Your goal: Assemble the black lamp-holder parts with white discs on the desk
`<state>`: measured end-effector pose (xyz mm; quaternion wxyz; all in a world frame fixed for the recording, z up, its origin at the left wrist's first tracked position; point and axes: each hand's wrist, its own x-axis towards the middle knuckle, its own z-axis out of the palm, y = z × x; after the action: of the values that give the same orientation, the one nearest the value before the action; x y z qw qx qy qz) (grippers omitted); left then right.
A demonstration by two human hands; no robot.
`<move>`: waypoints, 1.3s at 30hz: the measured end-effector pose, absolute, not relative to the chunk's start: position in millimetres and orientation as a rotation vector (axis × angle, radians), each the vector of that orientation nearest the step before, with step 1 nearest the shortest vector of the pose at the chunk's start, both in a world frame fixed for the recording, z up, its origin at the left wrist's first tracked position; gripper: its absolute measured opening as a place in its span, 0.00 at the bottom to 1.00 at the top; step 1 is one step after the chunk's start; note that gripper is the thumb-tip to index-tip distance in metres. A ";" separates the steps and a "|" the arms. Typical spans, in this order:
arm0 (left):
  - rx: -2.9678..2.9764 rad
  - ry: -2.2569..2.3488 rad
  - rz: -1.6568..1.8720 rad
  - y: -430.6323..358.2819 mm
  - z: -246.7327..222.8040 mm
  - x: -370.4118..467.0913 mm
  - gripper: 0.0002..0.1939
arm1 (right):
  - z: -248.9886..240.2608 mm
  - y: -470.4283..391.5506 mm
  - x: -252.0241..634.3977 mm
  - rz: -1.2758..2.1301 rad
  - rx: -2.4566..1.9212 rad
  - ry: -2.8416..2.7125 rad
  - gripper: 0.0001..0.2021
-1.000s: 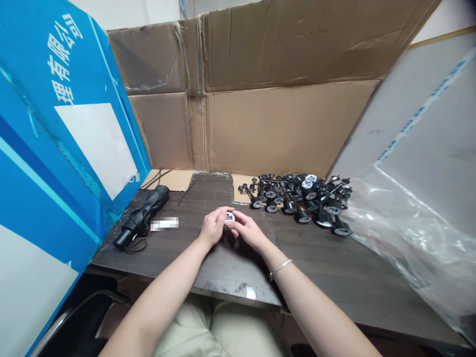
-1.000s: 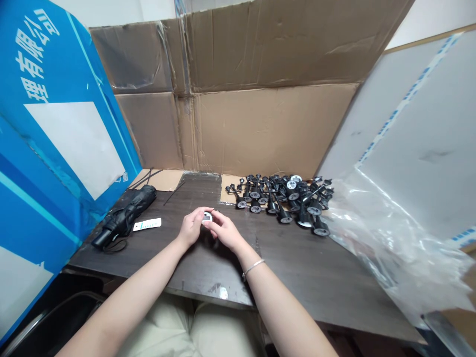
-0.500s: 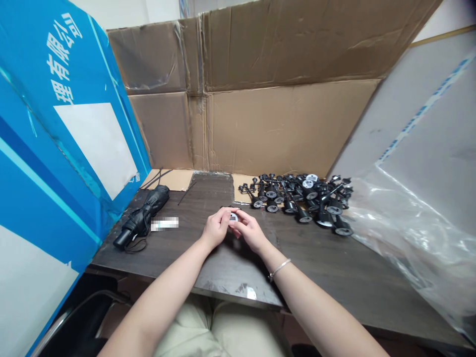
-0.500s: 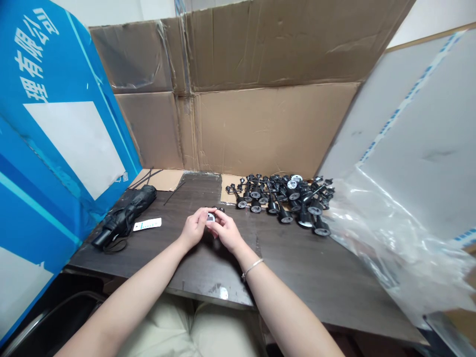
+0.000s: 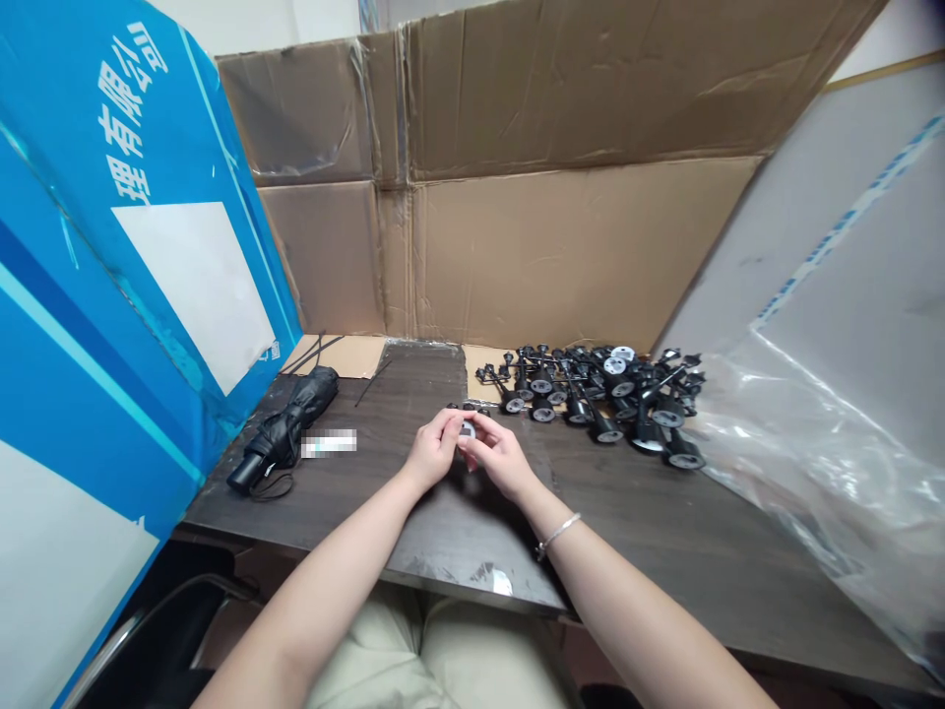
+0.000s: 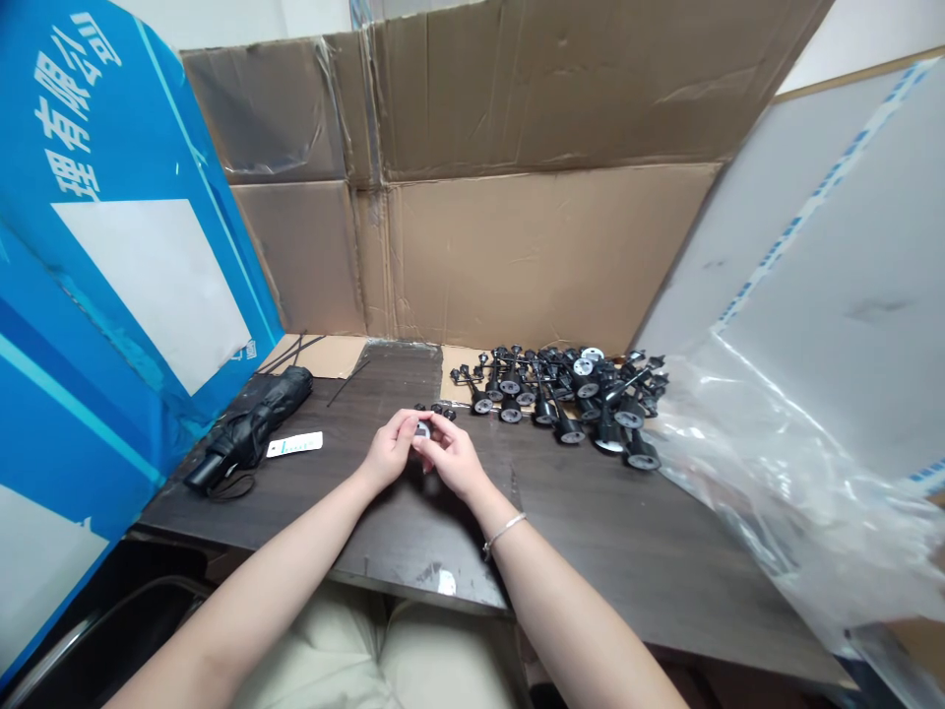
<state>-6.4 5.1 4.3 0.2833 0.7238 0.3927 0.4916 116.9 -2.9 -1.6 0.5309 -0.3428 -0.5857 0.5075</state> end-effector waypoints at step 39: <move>2.004 1.011 1.347 -1.2 4.5 -4.3 0.16 | -13.3 0.9 118.0 0.594 -1.028 -1.560 0.18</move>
<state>-4.3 -1.2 4.5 0.2590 0.7394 0.3730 0.4971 118.0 0.9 -13.3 0.5568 -0.4355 -0.6610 0.2517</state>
